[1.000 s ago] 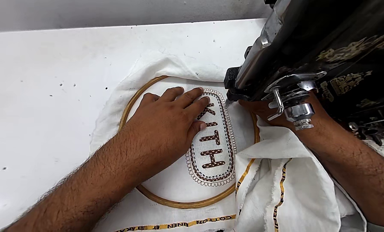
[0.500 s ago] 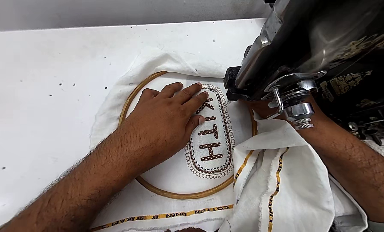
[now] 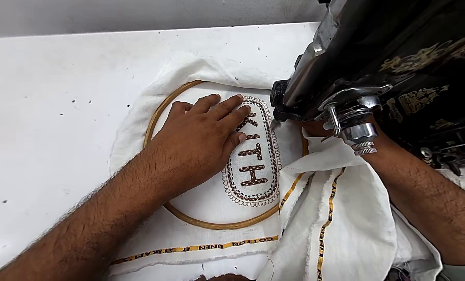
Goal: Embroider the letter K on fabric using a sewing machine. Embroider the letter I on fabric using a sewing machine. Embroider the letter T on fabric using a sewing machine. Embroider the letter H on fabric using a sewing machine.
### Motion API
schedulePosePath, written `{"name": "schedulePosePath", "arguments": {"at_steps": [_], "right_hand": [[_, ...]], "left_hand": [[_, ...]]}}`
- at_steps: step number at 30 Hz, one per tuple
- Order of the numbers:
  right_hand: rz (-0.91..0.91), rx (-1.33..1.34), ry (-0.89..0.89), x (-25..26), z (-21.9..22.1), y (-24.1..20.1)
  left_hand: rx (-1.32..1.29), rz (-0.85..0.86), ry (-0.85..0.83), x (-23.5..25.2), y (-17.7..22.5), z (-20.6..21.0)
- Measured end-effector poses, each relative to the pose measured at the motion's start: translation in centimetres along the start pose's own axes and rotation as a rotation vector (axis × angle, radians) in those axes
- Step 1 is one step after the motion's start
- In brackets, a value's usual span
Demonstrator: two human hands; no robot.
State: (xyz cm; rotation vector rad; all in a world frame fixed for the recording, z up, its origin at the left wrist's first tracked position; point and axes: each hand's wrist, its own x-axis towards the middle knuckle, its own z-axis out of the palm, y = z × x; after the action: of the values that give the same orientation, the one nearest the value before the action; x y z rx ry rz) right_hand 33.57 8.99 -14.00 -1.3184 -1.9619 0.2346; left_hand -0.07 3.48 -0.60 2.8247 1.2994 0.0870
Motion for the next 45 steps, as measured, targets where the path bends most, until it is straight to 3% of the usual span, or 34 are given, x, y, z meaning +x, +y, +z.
{"name": "schedulePosePath", "arguments": {"at_steps": [3,12,16,17,18,20,23,29,35,37,40,42,45], "right_hand": [[0.057,-0.012,-0.063,0.2,-0.4,-0.5],[0.003,-0.116,-0.034,1.6,0.2,-0.5],[-0.104,-0.096,0.103,1.2,0.0,-2.7],[-0.034,-0.118,0.066,1.3,-1.6,-6.1],[0.188,-0.145,-0.176,2.0,-4.7,-11.4],[0.360,-0.154,-0.225,2.5,-6.1,-15.7],[0.300,-0.158,-0.159,2.0,-5.8,-15.5],[0.395,-0.090,-0.195,2.1,-6.5,-16.9],[0.341,-0.002,-0.074,0.5,-5.2,-16.1],[0.249,-0.031,-0.039,0.3,-4.4,-14.9],[-0.042,-0.035,0.067,0.2,-1.0,-8.2],[-0.077,-0.046,0.015,0.6,0.0,-5.3],[-0.006,-0.064,-0.042,1.1,-0.1,-5.2]], "left_hand": [[-0.008,-0.007,0.001,0.1,-0.1,0.0],[-0.005,-0.007,0.010,0.3,-0.4,0.2],[-0.182,0.046,0.146,0.9,-0.6,0.3],[-0.270,0.060,0.216,1.2,-0.4,0.2],[-0.349,0.066,0.290,1.4,0.1,0.1],[-0.500,0.069,0.385,1.9,1.0,0.1],[-0.660,0.065,0.375,2.3,1.9,0.6],[-0.734,0.066,0.376,2.7,2.2,1.1],[-0.540,0.175,0.267,3.3,2.2,1.3],[-0.503,0.202,0.231,3.5,1.7,1.2],[-0.670,0.222,0.181,3.6,0.6,1.2],[-0.880,0.230,0.150,3.4,0.2,0.9],[-1.042,0.225,0.164,3.2,0.5,0.7]]}}
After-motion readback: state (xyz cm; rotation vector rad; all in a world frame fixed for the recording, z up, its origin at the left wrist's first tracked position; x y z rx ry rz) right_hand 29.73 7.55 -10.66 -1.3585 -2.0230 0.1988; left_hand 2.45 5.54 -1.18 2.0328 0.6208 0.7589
